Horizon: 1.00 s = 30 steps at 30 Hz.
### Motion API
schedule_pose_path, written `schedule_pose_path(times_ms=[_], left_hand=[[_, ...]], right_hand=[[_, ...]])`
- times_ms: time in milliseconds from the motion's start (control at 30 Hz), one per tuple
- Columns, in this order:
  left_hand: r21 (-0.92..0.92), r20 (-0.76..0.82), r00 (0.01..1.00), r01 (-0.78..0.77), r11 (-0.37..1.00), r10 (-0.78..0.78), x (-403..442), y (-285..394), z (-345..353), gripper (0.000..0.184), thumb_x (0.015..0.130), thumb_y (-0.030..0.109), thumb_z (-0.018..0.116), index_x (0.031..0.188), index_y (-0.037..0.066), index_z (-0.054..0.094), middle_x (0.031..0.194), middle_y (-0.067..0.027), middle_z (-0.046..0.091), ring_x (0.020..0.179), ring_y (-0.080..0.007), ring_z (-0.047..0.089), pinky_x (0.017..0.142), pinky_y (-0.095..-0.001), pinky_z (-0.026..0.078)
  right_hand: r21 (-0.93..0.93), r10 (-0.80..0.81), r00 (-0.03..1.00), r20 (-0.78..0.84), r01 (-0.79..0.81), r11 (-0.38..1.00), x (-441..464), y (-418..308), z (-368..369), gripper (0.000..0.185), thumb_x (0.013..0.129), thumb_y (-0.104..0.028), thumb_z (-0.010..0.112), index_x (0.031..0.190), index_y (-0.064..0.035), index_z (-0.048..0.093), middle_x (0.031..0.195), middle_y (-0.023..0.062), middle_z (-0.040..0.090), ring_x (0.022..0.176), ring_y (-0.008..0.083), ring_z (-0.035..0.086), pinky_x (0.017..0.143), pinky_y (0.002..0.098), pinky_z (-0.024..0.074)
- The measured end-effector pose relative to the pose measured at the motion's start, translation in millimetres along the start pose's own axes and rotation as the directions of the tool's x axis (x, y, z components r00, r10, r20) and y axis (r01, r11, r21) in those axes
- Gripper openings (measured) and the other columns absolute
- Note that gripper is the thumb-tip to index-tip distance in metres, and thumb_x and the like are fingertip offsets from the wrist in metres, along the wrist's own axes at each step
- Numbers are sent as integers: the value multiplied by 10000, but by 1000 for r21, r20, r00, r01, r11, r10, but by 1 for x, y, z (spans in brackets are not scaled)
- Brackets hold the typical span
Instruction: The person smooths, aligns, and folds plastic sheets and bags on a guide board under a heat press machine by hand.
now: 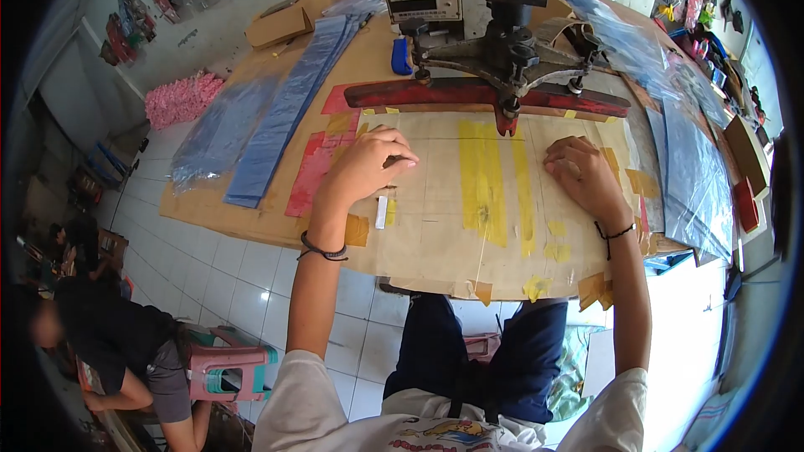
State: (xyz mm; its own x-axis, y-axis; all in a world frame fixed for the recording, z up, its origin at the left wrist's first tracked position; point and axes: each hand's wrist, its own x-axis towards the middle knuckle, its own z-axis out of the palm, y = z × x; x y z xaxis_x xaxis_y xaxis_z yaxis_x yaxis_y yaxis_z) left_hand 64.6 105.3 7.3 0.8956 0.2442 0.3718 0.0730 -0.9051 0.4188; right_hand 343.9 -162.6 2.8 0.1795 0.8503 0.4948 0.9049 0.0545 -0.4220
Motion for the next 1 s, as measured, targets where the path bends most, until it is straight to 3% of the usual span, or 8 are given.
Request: schedule_pose_path(times_ms=[533,633,767,867,967,1000], left_hand=[[-89,-9,998,59,994,-60,-1,-5,0,146,880,188,751,975,81,779,956,-38,702,924,-231,662,811,-353,522],[-112,-21,999,42,993,-44,-2,-4,-3,166,877,199,755,995,82,772,1001,-51,702,956,-242,663,831,-350,525],[-128,-56,996,65,990,-73,-28,7,-17,198,881,206,749,1033,81,763,1119,-86,693,1054,-277,652,922,-364,513],[102,-48,991,131,986,-126,-73,37,-17,235,897,200,725,1101,85,746,1205,-109,672,1147,-304,621,1007,-400,478],[183,-209,970,164,969,-125,-88,55,1,267,920,190,689,1173,109,723,1251,-109,655,1193,-314,592,1034,-433,456],[195,-190,973,170,966,-133,-90,56,2,280,915,195,691,1183,119,720,1264,-110,645,1197,-314,585,1036,-439,449]], right_hand=[[16,120,992,34,-121,993,0,-7,0,100,876,-35,672,966,-12,708,1083,113,686,1052,306,634,931,395,498],[-27,132,991,32,-131,991,0,-11,0,131,871,-37,672,997,-16,704,1131,122,684,1074,312,635,946,395,498],[-221,108,993,41,-96,970,-17,-29,-3,221,870,-54,679,1090,-37,694,1286,146,639,1191,346,589,1029,440,462],[-278,187,979,76,-159,947,-50,-57,-13,292,873,-81,685,1164,-49,683,1388,162,588,1288,365,532,1091,470,418],[-274,311,945,98,-274,922,-78,-67,-25,360,854,-98,699,1210,-46,674,1448,170,549,1361,389,471,1139,491,373],[-296,322,941,99,-282,913,-87,-68,-26,368,846,-93,700,1210,-46,673,1451,171,546,1364,396,464,1144,498,366]])
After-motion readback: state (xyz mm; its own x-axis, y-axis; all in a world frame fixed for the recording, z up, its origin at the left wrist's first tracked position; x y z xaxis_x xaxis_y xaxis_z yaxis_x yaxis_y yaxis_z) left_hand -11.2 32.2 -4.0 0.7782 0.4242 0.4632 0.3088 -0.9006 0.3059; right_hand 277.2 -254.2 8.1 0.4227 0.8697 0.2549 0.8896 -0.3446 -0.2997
